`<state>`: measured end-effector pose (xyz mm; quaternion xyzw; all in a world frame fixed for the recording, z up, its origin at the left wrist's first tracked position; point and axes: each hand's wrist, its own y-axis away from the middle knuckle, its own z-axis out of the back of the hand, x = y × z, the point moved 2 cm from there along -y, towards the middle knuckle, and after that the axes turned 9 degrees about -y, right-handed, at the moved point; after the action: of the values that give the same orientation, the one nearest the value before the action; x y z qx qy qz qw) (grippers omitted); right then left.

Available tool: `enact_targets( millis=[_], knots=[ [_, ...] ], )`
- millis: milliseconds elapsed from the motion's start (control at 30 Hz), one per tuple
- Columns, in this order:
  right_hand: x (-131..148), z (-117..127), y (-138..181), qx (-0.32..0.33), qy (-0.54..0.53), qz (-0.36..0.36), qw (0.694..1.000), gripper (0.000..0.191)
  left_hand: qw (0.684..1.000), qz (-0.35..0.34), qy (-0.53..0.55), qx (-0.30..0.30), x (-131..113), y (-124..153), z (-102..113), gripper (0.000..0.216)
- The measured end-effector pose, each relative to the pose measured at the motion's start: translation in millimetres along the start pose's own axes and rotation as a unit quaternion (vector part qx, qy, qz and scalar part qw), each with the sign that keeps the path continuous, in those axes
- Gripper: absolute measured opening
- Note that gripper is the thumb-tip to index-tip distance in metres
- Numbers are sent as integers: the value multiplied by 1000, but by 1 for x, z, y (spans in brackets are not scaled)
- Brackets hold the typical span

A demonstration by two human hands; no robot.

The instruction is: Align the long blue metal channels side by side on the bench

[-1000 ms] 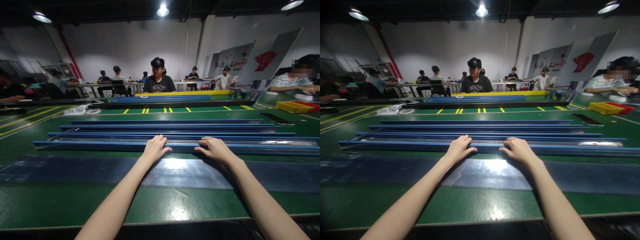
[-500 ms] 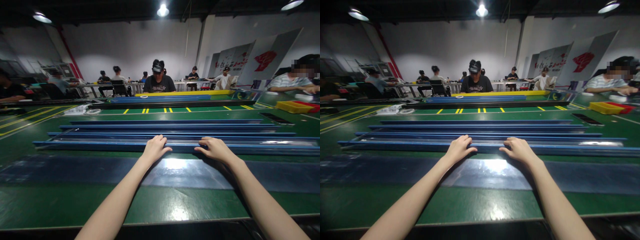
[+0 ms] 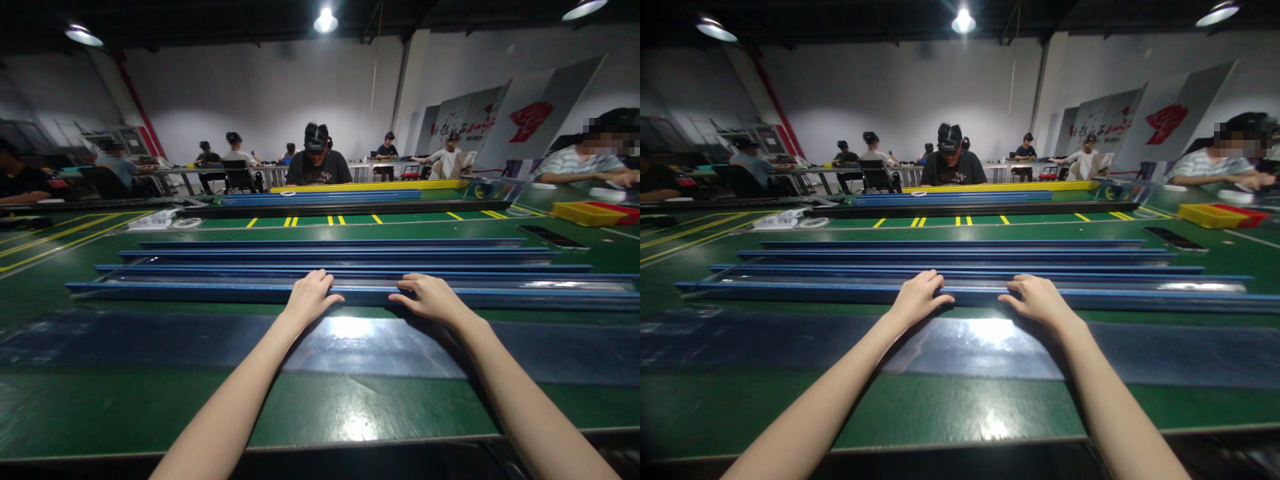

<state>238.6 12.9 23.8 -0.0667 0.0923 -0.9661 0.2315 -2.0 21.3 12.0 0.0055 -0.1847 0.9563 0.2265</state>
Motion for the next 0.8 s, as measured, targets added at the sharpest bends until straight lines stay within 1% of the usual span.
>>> enact_targets(
  millis=[167, 400, 800],
  knots=[
    [1, 1, 0, -2, 5, 3, 1000, 39, 1000, -4, -5, -6, 0, 0, 1, 31],
    [1, 0, 0, -2, 7, 4, 1000, 38, 1000, 1, 2, 4, -1, 0, 2, 30],
    [1, -1, 0, -3, 9, 4, 1000, 37, 1000, -6, -15, -10, -1, 1, 1, 31]
  ],
)
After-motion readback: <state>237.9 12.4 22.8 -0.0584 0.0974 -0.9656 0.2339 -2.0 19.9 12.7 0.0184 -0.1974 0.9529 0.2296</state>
